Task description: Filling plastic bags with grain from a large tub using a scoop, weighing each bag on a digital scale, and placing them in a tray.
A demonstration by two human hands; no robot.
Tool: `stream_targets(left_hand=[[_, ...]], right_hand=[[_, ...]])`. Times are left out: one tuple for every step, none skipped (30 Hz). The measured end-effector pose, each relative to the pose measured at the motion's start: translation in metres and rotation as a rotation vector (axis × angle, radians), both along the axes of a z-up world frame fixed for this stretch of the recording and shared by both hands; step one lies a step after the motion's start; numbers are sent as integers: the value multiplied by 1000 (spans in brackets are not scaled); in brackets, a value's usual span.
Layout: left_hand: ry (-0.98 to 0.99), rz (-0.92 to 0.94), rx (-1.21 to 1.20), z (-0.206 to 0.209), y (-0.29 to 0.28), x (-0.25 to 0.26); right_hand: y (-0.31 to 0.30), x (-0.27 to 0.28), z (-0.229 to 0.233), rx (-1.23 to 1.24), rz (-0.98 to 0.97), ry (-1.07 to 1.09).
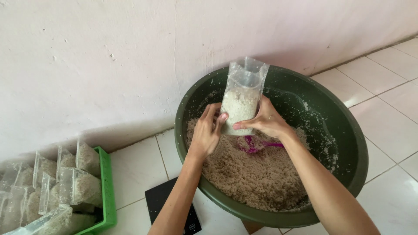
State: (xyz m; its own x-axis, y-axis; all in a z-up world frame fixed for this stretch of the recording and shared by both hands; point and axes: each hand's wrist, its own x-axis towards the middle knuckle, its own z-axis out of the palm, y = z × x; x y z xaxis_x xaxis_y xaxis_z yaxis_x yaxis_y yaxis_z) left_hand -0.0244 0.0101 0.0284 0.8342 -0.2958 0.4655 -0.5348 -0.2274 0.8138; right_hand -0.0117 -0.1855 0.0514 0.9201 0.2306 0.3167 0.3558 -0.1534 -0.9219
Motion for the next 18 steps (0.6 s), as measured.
stream_targets(left_hand=[[-2,0,-1,-1,1,1],[-28,11,42,-1,1,1],[-54,22,85,-2,3,1],[-56,27,85,-4,3,2],[-64,25,90,-6,4,3],[-72,21,94,-9,4,3],[-73,24,94,-9,5,3],[-106,50,93,-9,3,4],[-139,76,92,-9,2,5],[-140,74,93,-14,0,10],[-169,115,-11,-18,-1,15],[-196,157,-113,-23,-2,19],[-193,156,-111,-18,-1,14],[-181,192,-96,-13,0,10],[-168,228,-81,-7,1,6],[-169,230,-81,-8,2,5],[-89,253,-13,-9,3,4],[-9,274,56,-9,4,4]], right_hand=[[2,-1,-1,-1,0,-2],[3,-3,-2,10,25,25],[5,-5,-3,21,50,52],[5,-4,-6,21,54,51],[4,-3,-10,21,52,52],[2,-2,-13,20,49,55],[1,1,-14,20,52,54],[-4,3,-14,5,43,36],[-8,5,-15,-9,34,19],[-10,6,-18,-8,32,19],[-12,7,-20,-56,-13,-28],[-13,8,-24,-103,-56,-74],[-14,9,-25,-101,-58,-72],[-15,11,-25,-138,-104,-126],[-15,13,-25,-175,-150,-181],[-15,15,-27,-175,-149,-182],[-15,17,-28,-207,-197,-219],[-16,20,-29,-237,-247,-256]])
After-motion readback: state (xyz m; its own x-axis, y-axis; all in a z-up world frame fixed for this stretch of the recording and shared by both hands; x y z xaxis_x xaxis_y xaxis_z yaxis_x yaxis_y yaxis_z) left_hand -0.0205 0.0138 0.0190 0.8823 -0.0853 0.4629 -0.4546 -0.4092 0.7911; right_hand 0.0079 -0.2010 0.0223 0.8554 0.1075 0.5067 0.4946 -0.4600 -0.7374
